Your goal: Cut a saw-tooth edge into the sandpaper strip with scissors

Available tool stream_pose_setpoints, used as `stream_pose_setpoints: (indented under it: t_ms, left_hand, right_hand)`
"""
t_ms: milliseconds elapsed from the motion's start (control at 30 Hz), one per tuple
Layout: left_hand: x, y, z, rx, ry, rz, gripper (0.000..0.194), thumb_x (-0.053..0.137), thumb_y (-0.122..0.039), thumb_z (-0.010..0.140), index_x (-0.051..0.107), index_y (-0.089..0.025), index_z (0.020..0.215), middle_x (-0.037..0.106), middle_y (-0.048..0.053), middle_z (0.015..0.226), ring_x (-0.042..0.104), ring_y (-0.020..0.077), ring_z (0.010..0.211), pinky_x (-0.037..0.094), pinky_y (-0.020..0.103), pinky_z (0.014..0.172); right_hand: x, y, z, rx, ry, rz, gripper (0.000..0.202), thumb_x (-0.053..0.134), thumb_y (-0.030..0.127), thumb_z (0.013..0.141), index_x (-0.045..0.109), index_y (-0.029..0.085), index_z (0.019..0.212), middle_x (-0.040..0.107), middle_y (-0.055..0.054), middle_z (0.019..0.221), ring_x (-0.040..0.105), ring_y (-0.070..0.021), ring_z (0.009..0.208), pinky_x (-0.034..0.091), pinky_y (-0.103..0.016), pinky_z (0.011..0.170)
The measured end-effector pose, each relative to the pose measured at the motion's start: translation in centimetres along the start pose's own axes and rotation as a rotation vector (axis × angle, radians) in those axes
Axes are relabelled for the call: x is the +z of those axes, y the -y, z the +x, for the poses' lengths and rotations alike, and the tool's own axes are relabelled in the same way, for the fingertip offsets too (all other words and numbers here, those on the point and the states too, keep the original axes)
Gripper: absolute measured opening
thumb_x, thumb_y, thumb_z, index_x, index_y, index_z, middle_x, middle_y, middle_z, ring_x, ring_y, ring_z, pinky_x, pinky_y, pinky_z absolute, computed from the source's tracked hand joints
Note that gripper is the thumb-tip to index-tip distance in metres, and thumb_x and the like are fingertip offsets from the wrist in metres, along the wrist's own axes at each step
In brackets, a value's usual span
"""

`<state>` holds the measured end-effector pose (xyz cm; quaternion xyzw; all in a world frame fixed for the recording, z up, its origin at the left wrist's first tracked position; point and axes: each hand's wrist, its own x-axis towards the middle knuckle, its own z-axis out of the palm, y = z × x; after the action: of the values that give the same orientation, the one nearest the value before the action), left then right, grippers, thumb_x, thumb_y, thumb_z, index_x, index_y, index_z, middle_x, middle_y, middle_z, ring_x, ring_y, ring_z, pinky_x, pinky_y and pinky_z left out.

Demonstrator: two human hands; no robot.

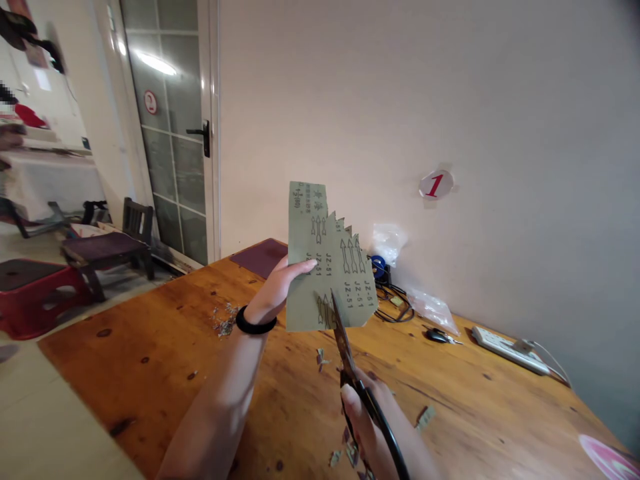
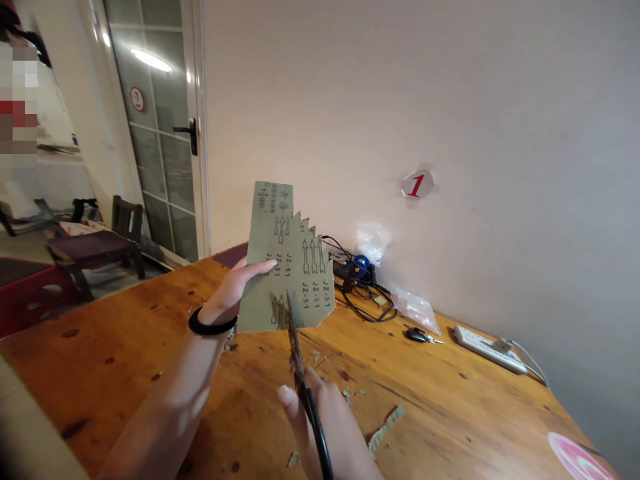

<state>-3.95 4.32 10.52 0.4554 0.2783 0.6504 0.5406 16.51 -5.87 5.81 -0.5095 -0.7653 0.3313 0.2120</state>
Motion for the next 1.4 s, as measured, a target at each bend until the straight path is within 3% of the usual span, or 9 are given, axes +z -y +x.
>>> stream_pose_setpoints:
  t_ms: [200, 333, 500, 633, 800, 933, 1100, 1400]
  left_hand:
    - [0.8, -0.3, -0.5, 0.069, -0.048, 0.022, 0.018, 0.077, -0.028, 0.069, 0.078, -0.023, 0.087, 0.08, 0.0, 0.084, 0.074, 0.025, 0.088, 0.055, 0.038, 0.085]
    - [0.9, -0.2, -0.5, 0.078, -0.068, 0.046, 0.021, 0.077, -0.028, 0.069, 0.078, -0.023, 0.089, 0.08, 0.0, 0.085, 0.073, 0.026, 0.093, 0.055, 0.04, 0.089]
    - [0.8, -0.4, -0.6, 0.08, -0.08, 0.068, 0.021, 0.076, -0.031, 0.068, 0.078, -0.023, 0.087, 0.08, 0.002, 0.088, 0.072, 0.0287, 0.1, 0.055, 0.041, 0.088]
    - [0.9, -0.5, -0.8, 0.078, -0.09, 0.072, 0.019, 0.076, -0.032, 0.069, 0.078, -0.023, 0.086, 0.08, 0.003, 0.09, 0.071, 0.0307, 0.106, 0.054, 0.042, 0.09]
    - [0.9, -0.4, -0.8, 0.099, -0.128, 0.082, 0.026, 0.077, -0.031, 0.068, 0.079, -0.022, 0.091, 0.081, 0.003, 0.09, 0.072, 0.0297, 0.101, 0.054, 0.042, 0.089]
    - [1.0, -0.5, -0.9, 0.102, -0.117, 0.051, 0.021, 0.078, -0.03, 0.068, 0.079, -0.022, 0.088, 0.081, 0.001, 0.088, 0.073, 0.027, 0.096, 0.055, 0.038, 0.085]
    - [1.0, -0.4, -0.9, 0.085, -0.127, 0.053, 0.023, 0.077, -0.03, 0.07, 0.079, -0.022, 0.092, 0.081, 0.002, 0.093, 0.073, 0.0273, 0.098, 0.055, 0.039, 0.088]
    - [1.1, -0.3, -1.0, 0.097, -0.154, 0.054, 0.02, 0.077, -0.03, 0.07, 0.079, -0.022, 0.088, 0.081, 0.003, 0.1, 0.07, 0.028, 0.11, 0.052, 0.039, 0.096]
  right_hand:
    - [0.7, -1.0, 0.1, -0.039, -0.055, 0.105, 0.068, 0.019, 0.084, 0.09, 0.045, 0.023, 0.074, 0.042, 0.003, 0.058, 0.041, -0.0164, 0.053, 0.03, -0.027, 0.05]
    - [0.7, -1.2, 0.0, -0.062, -0.079, 0.086, 0.065, 0.024, 0.084, 0.089, 0.043, 0.024, 0.072, 0.042, 0.002, 0.063, 0.041, -0.0167, 0.057, 0.029, -0.027, 0.053]
    - [0.4, -0.8, 0.2, -0.003, -0.06, 0.096, 0.063, 0.019, 0.083, 0.091, 0.04, 0.025, 0.073, 0.039, 0.004, 0.06, 0.039, -0.0168, 0.054, 0.028, -0.027, 0.051]
    - [0.5, -0.2, 0.1, -0.047, -0.082, 0.098, 0.067, 0.016, 0.084, 0.089, 0.041, 0.025, 0.072, 0.043, 0.002, 0.062, 0.043, -0.0175, 0.054, 0.031, -0.028, 0.051]
    - [0.8, 0.2, -0.2, -0.053, -0.177, 0.076, 0.068, 0.015, 0.084, 0.09, 0.041, 0.025, 0.069, 0.045, 0.001, 0.061, 0.044, -0.018, 0.055, 0.033, -0.028, 0.052]
    - [1.0, 0.1, -0.1, -0.075, -0.147, 0.083, 0.069, 0.014, 0.086, 0.088, 0.042, 0.025, 0.068, 0.045, 0.001, 0.058, 0.045, -0.0178, 0.051, 0.033, -0.028, 0.049]
    - [0.9, 0.7, -0.3, -0.06, -0.257, 0.067, 0.068, 0.016, 0.083, 0.092, 0.042, 0.025, 0.069, 0.046, 0.0, 0.061, 0.046, -0.0191, 0.057, 0.034, -0.029, 0.053]
    - [1.1, 0.6, -0.3, -0.056, -0.172, 0.134, 0.064, 0.017, 0.083, 0.091, 0.034, 0.026, 0.067, 0.036, 0.004, 0.059, 0.037, -0.0153, 0.053, 0.028, -0.027, 0.05]
